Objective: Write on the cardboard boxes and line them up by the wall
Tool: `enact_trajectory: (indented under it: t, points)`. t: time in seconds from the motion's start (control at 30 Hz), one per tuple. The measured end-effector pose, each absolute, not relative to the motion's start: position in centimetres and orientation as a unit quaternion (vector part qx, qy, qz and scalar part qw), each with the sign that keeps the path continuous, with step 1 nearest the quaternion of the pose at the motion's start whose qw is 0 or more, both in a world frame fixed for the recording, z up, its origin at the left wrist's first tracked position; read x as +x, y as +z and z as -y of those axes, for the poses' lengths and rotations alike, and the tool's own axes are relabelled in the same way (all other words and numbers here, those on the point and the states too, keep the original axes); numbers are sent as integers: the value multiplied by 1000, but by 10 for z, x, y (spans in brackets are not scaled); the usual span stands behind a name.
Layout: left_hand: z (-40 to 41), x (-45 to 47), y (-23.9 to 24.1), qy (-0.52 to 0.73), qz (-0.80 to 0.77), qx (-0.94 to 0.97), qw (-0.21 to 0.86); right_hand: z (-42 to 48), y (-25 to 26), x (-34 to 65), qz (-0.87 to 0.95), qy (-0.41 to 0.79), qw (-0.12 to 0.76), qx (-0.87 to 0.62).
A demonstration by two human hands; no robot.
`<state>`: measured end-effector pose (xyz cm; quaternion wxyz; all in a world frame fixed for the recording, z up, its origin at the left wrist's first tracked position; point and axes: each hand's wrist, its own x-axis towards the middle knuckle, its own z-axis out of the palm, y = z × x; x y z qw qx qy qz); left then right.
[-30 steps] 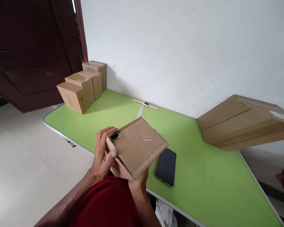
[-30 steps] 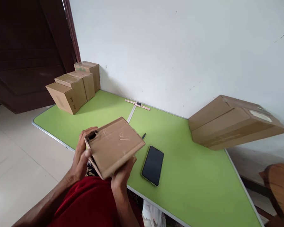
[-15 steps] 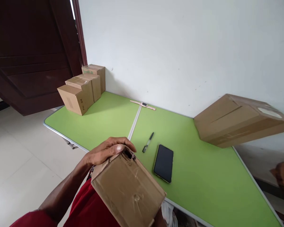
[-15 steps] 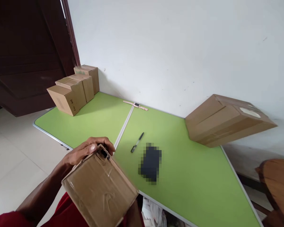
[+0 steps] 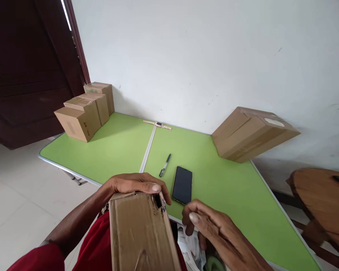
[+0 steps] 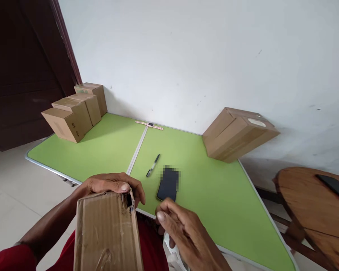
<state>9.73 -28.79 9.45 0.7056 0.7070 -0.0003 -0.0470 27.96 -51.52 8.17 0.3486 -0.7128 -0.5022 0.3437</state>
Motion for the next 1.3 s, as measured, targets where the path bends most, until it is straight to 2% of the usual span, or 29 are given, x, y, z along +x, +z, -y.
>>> enact_trajectory:
  t: [0.1, 0.33, 0.47, 0.6, 0.73, 1.0, 1.2, 1.3]
  points:
    - [285, 105, 101, -56, 9, 732, 679, 488, 104, 272, 547, 332, 344, -687]
    - [276, 107, 91, -64, 3, 738, 672, 463, 106, 246, 588, 320, 294, -683]
    - [274, 97, 103, -20, -44, 763, 645, 466, 110, 246, 618, 244, 289, -689]
    - [284, 75, 133, 49, -110, 842, 527, 470, 107, 236, 613, 201, 270, -714]
    - [312, 61, 146, 59, -153, 901, 401, 473, 100, 224, 623, 149, 289, -712]
    - [354, 64, 129, 144, -240, 897, 342, 487, 95, 217, 641, 79, 304, -701]
    - [366, 74, 128, 124, -265, 912, 289, 490, 97, 212, 645, 103, 276, -705]
    - [368, 74, 126, 129, -262, 918, 268, 490, 107, 222, 633, 193, 291, -691]
